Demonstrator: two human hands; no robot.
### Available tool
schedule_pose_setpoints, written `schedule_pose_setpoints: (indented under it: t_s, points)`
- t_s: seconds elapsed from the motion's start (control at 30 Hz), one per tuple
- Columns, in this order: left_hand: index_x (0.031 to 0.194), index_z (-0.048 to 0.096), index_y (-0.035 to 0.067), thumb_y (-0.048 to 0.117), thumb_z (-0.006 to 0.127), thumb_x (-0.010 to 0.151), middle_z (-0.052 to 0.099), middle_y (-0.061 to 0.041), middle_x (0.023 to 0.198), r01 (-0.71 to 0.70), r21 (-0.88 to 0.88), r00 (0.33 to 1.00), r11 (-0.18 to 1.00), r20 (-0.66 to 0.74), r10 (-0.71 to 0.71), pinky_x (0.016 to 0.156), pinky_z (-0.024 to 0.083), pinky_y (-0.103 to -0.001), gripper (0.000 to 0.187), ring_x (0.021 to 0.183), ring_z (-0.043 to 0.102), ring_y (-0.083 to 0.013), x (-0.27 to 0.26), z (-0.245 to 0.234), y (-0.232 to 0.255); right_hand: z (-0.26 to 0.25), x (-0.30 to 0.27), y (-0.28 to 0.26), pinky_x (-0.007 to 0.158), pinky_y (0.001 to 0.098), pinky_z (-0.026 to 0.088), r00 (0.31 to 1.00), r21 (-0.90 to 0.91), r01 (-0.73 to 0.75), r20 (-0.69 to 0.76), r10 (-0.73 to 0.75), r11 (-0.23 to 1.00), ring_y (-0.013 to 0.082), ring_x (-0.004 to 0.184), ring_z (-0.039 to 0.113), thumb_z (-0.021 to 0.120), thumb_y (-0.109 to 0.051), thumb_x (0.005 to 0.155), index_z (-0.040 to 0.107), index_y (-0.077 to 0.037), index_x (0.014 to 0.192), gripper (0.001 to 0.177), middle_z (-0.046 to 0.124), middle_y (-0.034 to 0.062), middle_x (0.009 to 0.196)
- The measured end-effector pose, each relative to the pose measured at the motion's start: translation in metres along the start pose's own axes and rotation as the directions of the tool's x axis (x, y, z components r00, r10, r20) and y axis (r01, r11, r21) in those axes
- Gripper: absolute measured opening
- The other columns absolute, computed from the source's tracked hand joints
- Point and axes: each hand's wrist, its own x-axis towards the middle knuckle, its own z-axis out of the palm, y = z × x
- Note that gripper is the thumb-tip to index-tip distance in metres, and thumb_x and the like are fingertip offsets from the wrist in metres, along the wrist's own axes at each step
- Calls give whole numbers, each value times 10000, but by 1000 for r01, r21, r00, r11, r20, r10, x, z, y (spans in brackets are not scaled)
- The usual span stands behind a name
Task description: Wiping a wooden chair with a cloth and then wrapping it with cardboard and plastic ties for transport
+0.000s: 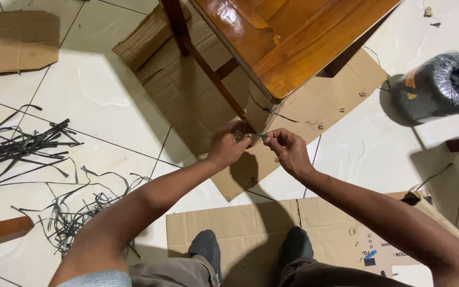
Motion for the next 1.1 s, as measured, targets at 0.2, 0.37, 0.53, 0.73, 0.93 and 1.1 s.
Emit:
schedule_pose_setpoints:
  t_s: [0.2,0.37,0.53,0.73,0.93,1.1]
  points:
    - [525,540,45,212,633,921,502,-99,448,-4,58,1000,998,3,3,504,443,-339,439,427,480,-210,2,-1,-1,-3,-5,3,681,271,526,1000,-26,-1,28,2,1000,139,761,630,745,-172,955,722,-49,985,129,754,80,830]
    - [491,552,34,317,672,954,529,-123,425,-83,97,995,992,56,78,449,420,-324,556,359,456,-192,2,-5,0,-1,-13,9,657,296,534,997,-92,28,68,-22,995,167,729,652,738,-204,969,723,-50,955,155,752,107,788]
    - [548,567,10,266,659,967,523,-150,463,-122,122,992,985,28,119,475,420,-319,499,439,498,-190,-1,-3,-1,0,-14,14,582,277,498,991,-199,100,110,-80,975,157,656,640,693,-285,1002,686,-77,895,234,725,86,704]
    - [679,655,59,298,663,901,626,-95,684,-189,392,974,900,-41,222,568,444,-377,326,640,590,-257,-5,20,-36,-2,-18,10,501,292,462,977,-339,196,143,-155,920,179,547,584,625,-320,1028,652,-109,836,287,639,69,588]
    - [917,731,114,232,641,872,752,-22,1012,-218,487,960,846,-50,276,792,498,-419,156,939,639,-280,-10,25,-43,-6,-24,6,494,323,457,959,-424,279,161,-231,861,231,536,582,594,-311,1030,629,-119,828,281,570,92,566]
    - [959,746,147,211,633,866,760,-4,962,-218,466,957,857,-69,281,880,494,-410,160,885,673,-250,-11,23,-37,-7,-33,1,503,334,478,952,-426,301,180,-246,853,252,532,584,576,-309,1040,627,-118,844,278,560,93,565]
